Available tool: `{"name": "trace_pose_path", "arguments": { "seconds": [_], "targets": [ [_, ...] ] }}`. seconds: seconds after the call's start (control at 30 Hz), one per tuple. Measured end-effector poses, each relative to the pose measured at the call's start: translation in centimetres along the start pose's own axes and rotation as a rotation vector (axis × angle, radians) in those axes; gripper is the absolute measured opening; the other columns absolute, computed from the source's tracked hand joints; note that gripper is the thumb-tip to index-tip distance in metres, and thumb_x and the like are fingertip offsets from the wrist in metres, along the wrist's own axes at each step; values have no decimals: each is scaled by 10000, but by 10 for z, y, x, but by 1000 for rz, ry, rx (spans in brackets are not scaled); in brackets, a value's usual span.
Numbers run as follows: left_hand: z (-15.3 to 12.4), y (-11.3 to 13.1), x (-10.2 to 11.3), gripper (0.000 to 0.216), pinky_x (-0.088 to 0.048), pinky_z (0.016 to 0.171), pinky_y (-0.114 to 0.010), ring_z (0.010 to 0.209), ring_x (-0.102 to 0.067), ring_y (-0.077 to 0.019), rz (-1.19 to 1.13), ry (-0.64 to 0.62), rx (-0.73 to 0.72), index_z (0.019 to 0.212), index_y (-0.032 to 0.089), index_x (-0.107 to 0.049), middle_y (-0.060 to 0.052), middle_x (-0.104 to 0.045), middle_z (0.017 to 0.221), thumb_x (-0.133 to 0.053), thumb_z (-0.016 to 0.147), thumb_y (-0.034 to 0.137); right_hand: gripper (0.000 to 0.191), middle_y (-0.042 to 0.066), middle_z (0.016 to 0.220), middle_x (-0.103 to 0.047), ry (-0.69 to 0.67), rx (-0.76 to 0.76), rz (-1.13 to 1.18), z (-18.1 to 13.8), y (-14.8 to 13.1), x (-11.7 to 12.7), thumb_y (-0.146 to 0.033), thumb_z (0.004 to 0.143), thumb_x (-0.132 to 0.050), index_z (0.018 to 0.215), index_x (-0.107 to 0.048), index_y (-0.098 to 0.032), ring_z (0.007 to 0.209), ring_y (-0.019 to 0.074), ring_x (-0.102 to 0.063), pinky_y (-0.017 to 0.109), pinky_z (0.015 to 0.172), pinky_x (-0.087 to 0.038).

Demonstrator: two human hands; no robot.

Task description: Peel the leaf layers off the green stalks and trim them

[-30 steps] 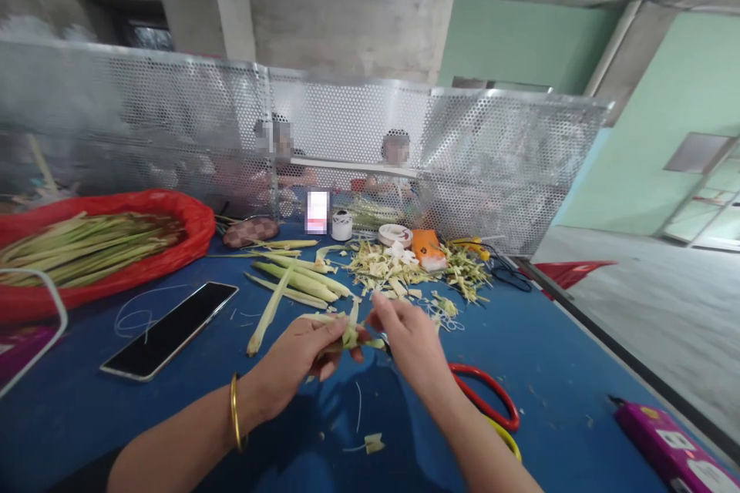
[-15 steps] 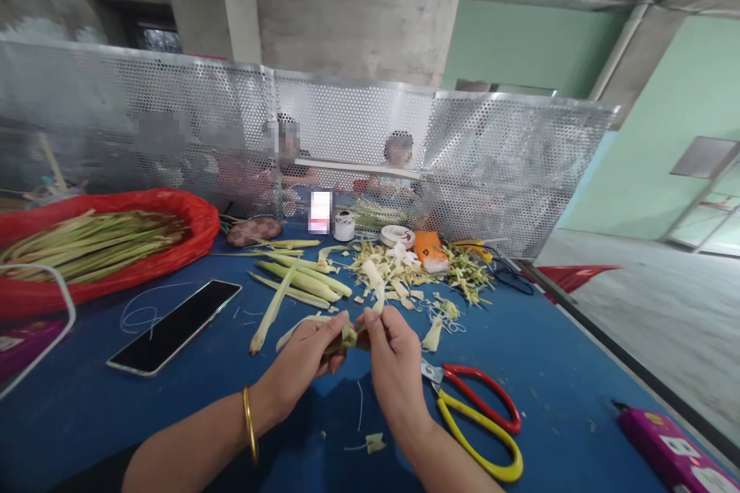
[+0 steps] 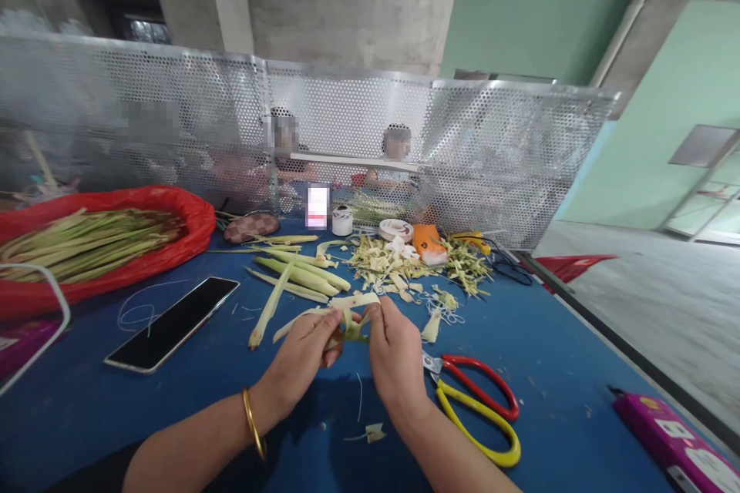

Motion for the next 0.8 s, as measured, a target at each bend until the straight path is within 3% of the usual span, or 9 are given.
{"name": "trace_pose_path", "arguments": {
  "seconds": [0.17,0.27,0.37,0.67,0.8],
  "targets": [
    [2,-10,5,549,-302,495,-244,465,-441,-120,-10,86,74,475,181,-490,-6,-456,436,-402,866,557,395,-25,482,-450,29,-61,218,-2,6,-2,-576,876,-428,703,-563,-247,454,165,-372,273,453,-266],
    [2,-11,6,468,-329,500,-235,474,-466,-122,-72,131,83,571,175,-549,4,-484,458,-438,861,525,416,-29,482,-431,44,-69,221,-1,7,-2,-583,865,-442,646,-533,-241,460,150,-339,268,448,-259],
    [2,-9,7,461,-331,493,-232,456,-436,-110,-104,151,76,545,182,-502,19,-452,446,-453,856,518,408,-40,518,-400,46,-67,192,2,3,2,-550,860,-473,622,-509,-220,500,130,-323,255,465,-261],
    [6,-4,19,481,-320,485,-247,465,-429,-117,-73,230,40,553,179,-537,15,-457,469,-455,835,560,413,-61,506,-327,-114,-117,213,2,-2,-3,-572,817,-558,755,-642,-172,469,100,-258,249,437,-181],
    [6,0,17,468,-306,486,-245,468,-411,-109,-104,196,59,542,184,-503,24,-441,479,-491,803,572,393,-46,522,-391,-138,-110,245,2,-3,-3,-557,818,-566,741,-653,-182,488,107,-318,240,453,-245]
  ]
}}
Point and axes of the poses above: each hand's wrist, its own z-axis towards the middle knuckle, its own x-axis out of the back of the hand, y = z × x, the point moved 6 cm from there along z, towards the middle knuckle
